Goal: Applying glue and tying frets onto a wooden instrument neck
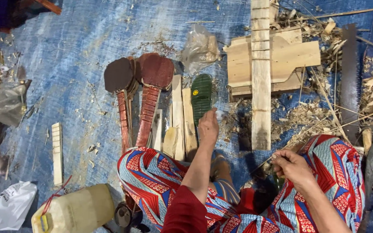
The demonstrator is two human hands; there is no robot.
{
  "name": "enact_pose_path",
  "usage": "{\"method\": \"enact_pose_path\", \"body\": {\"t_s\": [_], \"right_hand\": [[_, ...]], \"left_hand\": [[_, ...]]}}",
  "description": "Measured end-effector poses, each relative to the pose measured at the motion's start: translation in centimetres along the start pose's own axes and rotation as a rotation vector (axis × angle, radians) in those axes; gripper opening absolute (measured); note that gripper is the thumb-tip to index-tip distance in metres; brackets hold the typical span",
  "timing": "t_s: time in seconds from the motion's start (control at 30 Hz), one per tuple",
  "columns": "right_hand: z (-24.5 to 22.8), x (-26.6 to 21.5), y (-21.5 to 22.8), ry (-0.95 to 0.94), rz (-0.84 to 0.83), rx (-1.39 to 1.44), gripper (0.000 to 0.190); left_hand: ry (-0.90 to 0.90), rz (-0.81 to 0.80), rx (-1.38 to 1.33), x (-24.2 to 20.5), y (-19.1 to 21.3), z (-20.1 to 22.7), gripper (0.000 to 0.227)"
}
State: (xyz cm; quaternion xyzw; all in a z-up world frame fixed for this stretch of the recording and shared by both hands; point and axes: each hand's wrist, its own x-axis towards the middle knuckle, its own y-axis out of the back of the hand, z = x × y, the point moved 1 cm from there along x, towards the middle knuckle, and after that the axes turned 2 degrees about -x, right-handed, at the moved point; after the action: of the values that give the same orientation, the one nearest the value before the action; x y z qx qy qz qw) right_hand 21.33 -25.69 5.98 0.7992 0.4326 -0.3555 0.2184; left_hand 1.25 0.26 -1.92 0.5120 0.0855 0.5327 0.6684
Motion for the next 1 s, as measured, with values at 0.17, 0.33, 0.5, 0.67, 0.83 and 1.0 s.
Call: {"method": "enact_pose_path", "body": {"t_s": [0.17,0.33,0.5,0.67,0.83,1.0], "right_hand": [[-0.3,0.0,0.0,-0.022,0.006,-0.02,0.016],[-1.1,-0.7,0.1,-0.017,-0.002,-0.02,0.014],[-3.1,-2.4,-0.3,-0.072,0.004,-0.055,0.013],[-1.2,-0.6,0.1,-0.051,0.004,-0.027,0.012],[-1.2,-0.7,0.1,-0.035,0.002,-0.009,0.017],[-1.7,-1.0,0.1,-0.067,-0.002,-0.016,0.018]], "left_hand": [[0.147,-0.054,-0.196,0.6,1.6,0.9,0.027],[0.155,-0.027,-0.192,0.7,1.2,0.9,0.025],[0.147,-0.035,-0.226,0.4,0.9,0.8,0.027],[0.141,-0.024,-0.162,0.3,0.8,0.8,0.024],[0.158,-0.046,-0.191,0.4,1.1,1.2,0.027],[0.153,-0.001,-0.173,0.3,0.8,1.0,0.025]]}}
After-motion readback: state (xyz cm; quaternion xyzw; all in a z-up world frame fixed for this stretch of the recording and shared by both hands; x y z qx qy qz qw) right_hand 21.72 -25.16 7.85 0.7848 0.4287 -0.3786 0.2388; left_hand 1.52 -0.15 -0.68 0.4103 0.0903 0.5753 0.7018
